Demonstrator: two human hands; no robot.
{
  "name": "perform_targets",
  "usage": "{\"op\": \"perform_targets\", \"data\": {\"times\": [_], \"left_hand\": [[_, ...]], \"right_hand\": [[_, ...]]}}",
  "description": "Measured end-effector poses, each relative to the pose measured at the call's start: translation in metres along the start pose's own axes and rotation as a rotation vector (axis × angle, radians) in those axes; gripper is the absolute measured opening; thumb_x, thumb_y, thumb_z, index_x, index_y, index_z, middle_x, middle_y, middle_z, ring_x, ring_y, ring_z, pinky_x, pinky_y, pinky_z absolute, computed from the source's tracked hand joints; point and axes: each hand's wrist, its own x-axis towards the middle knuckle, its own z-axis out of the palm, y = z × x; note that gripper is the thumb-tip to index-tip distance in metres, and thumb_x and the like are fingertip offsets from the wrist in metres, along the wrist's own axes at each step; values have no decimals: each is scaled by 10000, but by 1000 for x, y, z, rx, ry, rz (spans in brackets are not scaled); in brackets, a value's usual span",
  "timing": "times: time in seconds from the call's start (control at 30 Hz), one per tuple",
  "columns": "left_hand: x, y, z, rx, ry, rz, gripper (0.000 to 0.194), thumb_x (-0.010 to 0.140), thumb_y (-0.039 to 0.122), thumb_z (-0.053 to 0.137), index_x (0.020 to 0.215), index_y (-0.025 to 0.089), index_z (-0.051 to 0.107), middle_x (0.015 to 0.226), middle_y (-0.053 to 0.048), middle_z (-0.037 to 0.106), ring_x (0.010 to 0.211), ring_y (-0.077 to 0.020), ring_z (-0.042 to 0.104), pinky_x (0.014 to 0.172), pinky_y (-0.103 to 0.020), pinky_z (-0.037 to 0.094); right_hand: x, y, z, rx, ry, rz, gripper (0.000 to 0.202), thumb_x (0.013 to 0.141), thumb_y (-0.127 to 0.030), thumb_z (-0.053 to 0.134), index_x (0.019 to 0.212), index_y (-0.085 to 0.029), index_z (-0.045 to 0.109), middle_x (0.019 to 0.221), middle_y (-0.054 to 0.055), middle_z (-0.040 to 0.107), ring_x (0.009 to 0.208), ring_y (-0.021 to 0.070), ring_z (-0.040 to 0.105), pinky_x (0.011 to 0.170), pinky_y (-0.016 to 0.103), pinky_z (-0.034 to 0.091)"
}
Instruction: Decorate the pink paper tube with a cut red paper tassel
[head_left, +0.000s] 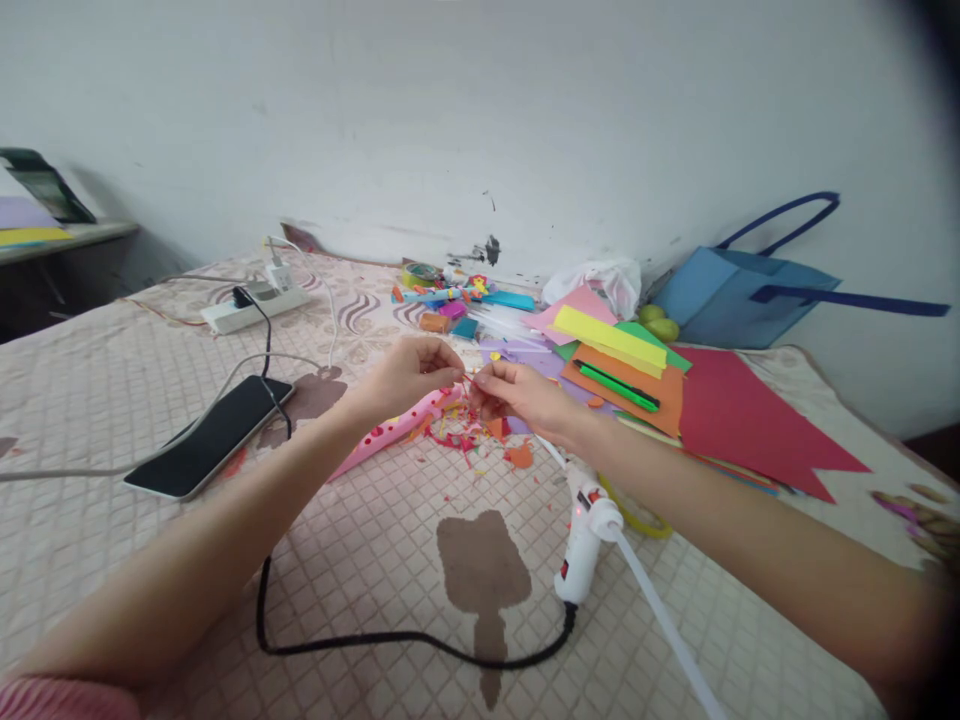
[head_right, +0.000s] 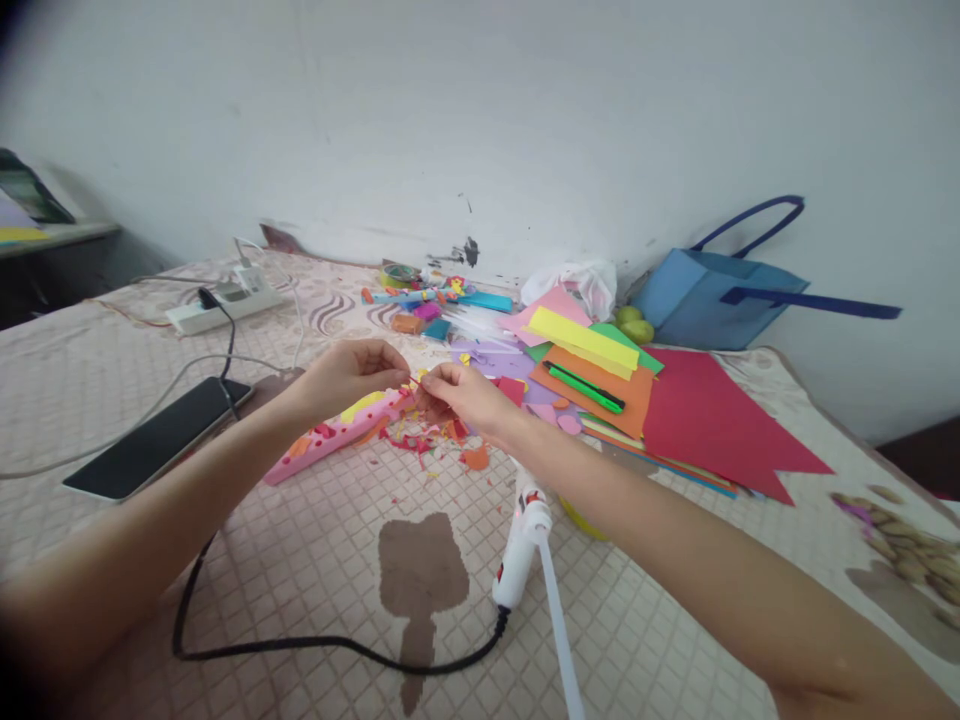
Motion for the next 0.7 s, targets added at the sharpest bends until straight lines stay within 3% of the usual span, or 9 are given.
{"op": "perform_targets", "data": {"times": [0.2,0.7], "left_hand": [[-1,-2,0,95,19,6,61,745,189,618,753,130,631,704,-36,654,636,-103,583,593,-227,463],[0,4,1,39,10,15,35,742,161,609,743,128,620,683,-21,637,621,-90,569,585,-215,458]], "right_hand": [[2,0,0,14,39,-31,105,815,-155,631,718,-158,591,566,-58,568,474,55,514,498,183,446],[11,6,-4,163,-187,85,158,718,-273,735,727,-146,641,560,-33,594,501,68,537,506,193,457]]}}
